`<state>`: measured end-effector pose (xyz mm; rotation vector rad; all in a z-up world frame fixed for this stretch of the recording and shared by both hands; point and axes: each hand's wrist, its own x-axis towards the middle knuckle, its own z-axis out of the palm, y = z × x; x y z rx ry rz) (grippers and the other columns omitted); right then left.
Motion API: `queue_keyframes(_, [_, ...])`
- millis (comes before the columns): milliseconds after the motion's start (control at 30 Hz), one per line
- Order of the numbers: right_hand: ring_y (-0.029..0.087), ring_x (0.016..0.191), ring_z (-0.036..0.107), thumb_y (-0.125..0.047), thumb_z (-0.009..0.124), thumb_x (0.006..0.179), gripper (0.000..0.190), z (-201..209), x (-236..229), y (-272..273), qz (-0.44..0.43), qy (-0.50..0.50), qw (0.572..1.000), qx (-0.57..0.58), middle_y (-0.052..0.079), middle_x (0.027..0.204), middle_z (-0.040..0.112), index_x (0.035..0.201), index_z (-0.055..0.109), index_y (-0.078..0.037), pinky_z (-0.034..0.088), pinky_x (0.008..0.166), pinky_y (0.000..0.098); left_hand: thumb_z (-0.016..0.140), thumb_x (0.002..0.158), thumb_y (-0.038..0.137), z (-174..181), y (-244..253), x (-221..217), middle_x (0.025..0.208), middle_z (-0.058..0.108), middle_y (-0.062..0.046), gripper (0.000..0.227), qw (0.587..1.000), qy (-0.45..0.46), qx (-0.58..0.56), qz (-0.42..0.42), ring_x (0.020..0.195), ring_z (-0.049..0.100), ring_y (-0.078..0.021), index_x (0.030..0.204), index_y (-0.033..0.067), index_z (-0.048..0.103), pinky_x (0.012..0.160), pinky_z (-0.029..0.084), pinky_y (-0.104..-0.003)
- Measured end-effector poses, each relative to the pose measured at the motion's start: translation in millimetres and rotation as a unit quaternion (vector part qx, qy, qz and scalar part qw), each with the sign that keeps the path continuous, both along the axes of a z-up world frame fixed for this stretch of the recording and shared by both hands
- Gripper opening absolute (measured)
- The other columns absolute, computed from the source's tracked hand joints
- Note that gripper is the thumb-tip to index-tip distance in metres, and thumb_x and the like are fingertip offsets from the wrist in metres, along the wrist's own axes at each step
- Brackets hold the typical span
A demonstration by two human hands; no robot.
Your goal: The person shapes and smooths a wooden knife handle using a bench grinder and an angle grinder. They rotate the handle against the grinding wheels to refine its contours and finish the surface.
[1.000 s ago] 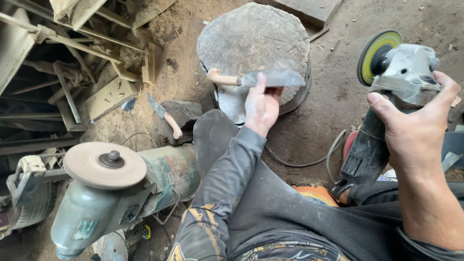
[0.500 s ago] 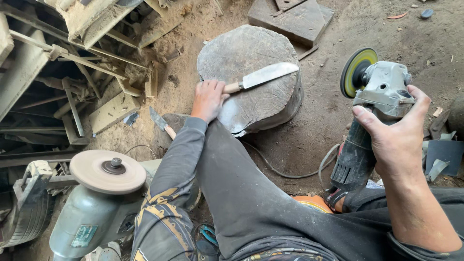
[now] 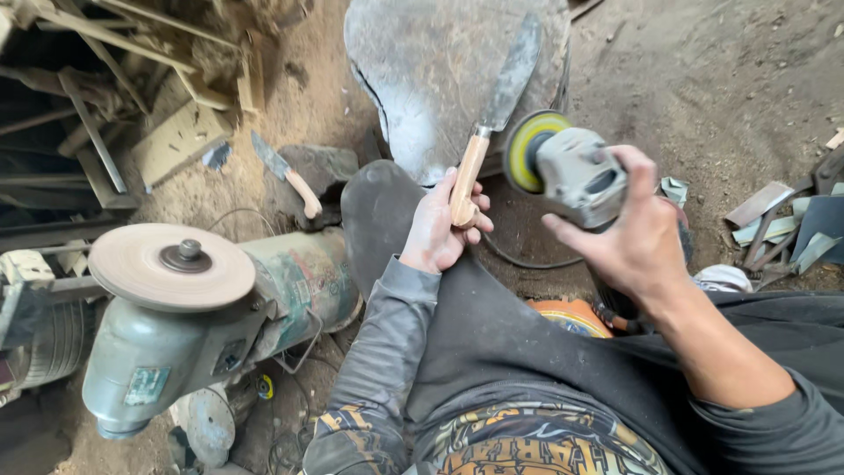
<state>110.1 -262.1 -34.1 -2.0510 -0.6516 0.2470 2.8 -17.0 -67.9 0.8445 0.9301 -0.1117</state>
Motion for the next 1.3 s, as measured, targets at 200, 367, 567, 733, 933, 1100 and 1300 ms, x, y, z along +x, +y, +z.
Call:
queue_keyframes(200, [0.036,0.092,0.074,-0.038,0.089,0.079,0.087,10.1,-16.7,28.1,0.074,-0.052,0.995,-0.036,0.020,0.111,0.072,0.143,0.038,-0.009,0.058,0.068,0.0463,0.035,0.110,0.043,5.2,-13.6,-8.6,0.079,0.057,-0.004,0.039,0.997,-0.051,0.051,0.038,0.040,0.042,-0.0122,0.114,0.0098,0.055,0.032,0.026,-0.025])
queue_keyframes(367, [0.037,0.091,0.074,-0.040,0.090,0.075,0.087,13.7,-19.7,46.4,0.081,-0.078,0.993,-0.029,0.020,0.110,0.072,0.140,0.041,-0.008,0.058,0.066,0.0463,0.033,0.112,0.043,6.8,-13.2,-10.9,0.074,0.052,-0.002,0.041,0.993,-0.107,0.030,0.027,0.040,0.035,-0.0073,0.117,0.0088,0.056,0.033,0.023,-0.023])
queue_keyframes(567, [0.036,0.088,0.074,-0.039,0.089,0.077,0.086,7.8,-15.8,51.8,0.073,-0.067,0.993,-0.064,0.019,0.110,0.072,0.141,0.041,-0.008,0.057,0.064,0.0470,0.036,0.113,0.042,4.9,-10.1,-12.0,0.077,0.052,-0.002,0.040,0.994,-0.091,0.039,0.039,0.043,0.036,-0.0079,0.121,0.0073,0.055,0.035,0.025,-0.023])
queue_keyframes(733, [0.036,0.090,0.073,-0.035,0.089,0.081,0.084,8.0,-11.1,51.4,0.049,-0.091,0.994,-0.046,0.018,0.112,0.071,0.143,0.040,-0.008,0.058,0.067,0.0459,0.037,0.110,0.042,1.3,-2.8,-14.7,0.083,0.058,-0.004,0.037,0.997,-0.049,-0.010,0.050,0.043,0.035,-0.0071,0.116,0.0101,0.056,0.036,0.023,-0.022])
queue_keyframes(933, [0.035,0.088,0.073,-0.037,0.092,0.075,0.090,12.7,-24.0,51.0,0.072,-0.083,0.994,-0.027,0.018,0.109,0.071,0.141,0.039,-0.007,0.057,0.063,0.0458,0.037,0.114,0.044,-10.9,0.9,-18.7,0.075,0.051,-0.002,0.041,0.992,-0.098,-0.060,0.042,0.042,0.034,-0.0073,0.106,0.0093,0.056,0.035,0.023,-0.022])
queue_keyframes(1100, [0.035,0.086,0.073,-0.039,0.092,0.075,0.089,9.0,-20.7,54.0,0.074,-0.079,0.993,-0.046,0.018,0.109,0.071,0.140,0.040,-0.007,0.056,0.060,0.0458,0.038,0.113,0.043,-7.1,0.3,-16.2,0.077,0.051,-0.002,0.039,0.994,-0.094,-0.049,0.028,0.043,0.034,-0.0053,0.107,0.0088,0.055,0.034,0.021,-0.021])
queue_keyframes(1300, [0.035,0.089,0.073,-0.035,0.091,0.078,0.087,7.5,-11.7,51.1,0.043,-0.119,0.990,-0.062,0.017,0.108,0.070,0.143,0.039,-0.008,0.057,0.064,0.0446,0.038,0.109,0.041,9.3,-1.7,-11.3,0.084,0.054,-0.003,0.035,0.998,-0.047,-0.025,0.031,0.044,0.033,-0.0044,0.112,0.0107,0.055,0.034,0.021,-0.020])
